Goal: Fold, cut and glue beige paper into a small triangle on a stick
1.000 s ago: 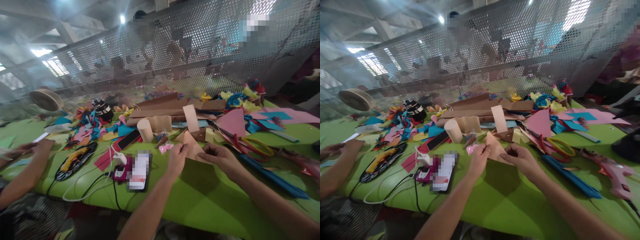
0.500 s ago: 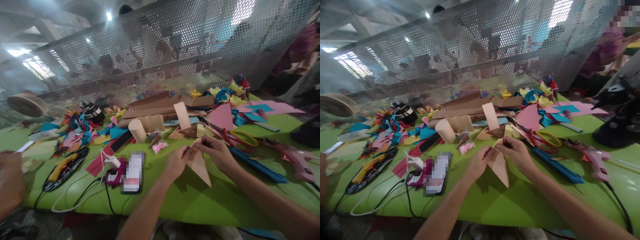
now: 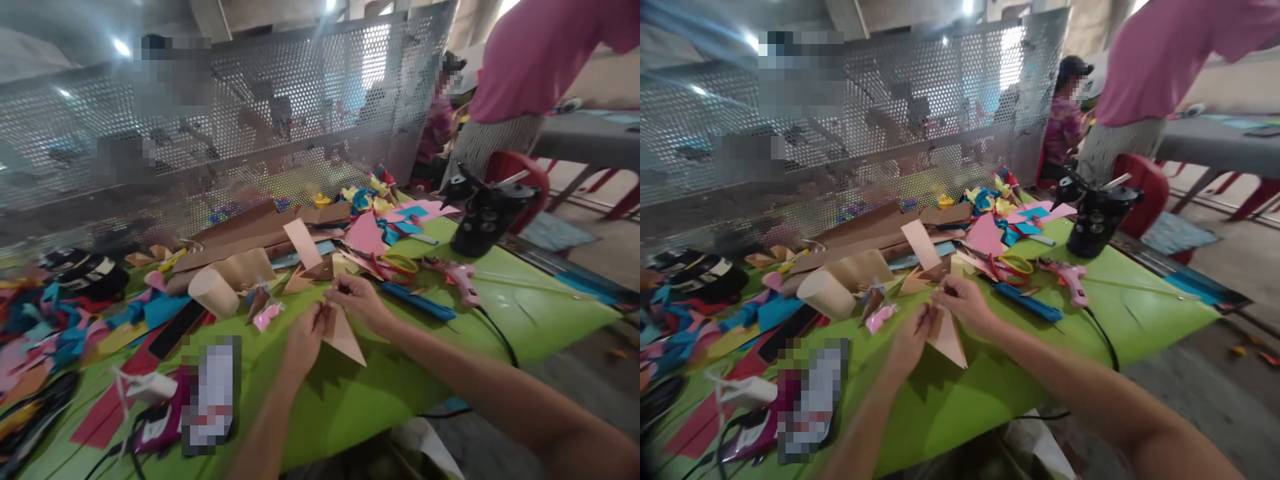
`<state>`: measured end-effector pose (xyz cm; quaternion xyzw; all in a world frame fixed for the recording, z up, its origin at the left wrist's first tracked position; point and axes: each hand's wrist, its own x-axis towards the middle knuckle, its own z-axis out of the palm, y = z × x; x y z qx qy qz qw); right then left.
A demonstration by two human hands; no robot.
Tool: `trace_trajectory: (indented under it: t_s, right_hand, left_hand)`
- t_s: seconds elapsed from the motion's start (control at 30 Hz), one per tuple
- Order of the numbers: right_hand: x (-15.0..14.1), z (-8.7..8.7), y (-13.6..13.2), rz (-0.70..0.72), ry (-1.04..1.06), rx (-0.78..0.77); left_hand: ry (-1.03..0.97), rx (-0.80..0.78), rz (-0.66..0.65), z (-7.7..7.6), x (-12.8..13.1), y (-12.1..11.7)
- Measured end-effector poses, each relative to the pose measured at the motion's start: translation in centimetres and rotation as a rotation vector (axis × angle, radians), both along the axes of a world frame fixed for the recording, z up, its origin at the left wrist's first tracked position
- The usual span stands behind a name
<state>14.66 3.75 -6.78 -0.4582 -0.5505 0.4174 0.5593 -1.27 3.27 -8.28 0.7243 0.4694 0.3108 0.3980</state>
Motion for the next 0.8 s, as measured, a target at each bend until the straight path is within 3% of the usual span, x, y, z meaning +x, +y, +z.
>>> trace_trajectory:
  t_s: [0.3,0.47,0.57,0.7,0.77,0.8]
  right_hand:
    - [0.2,0.1,0.0,0.002,0.053,-0.005]
    - [3.4,2.7,0.4,-0.121,0.100,-0.007]
    - [8.0,4.9,-0.7,-0.143,0.011,-0.064]
    - [17.4,5.9,-3.8,-0.127,-0.146,-0.289]
    - [22.3,5.6,-5.3,-0.233,-0.265,-0.359]
    - [24.4,5.4,-5.9,-0.360,-0.299,-0.360]
  left_hand:
    - [-0.079,-0.069,0.024,0.9,0.1,-0.2]
    - [-0.166,-0.096,0.066,0.9,-0.1,-0.4]
    - [-0.181,-0.070,0.092,0.9,-0.3,-0.4]
    - [-0.157,-0.086,0.135,1.3,-0.6,-0.1]
    - [-0.158,-0.063,0.154,1.5,-0.9,0.2]
    - [-0.171,-0.051,0.162,1.6,-1.0,0.3]
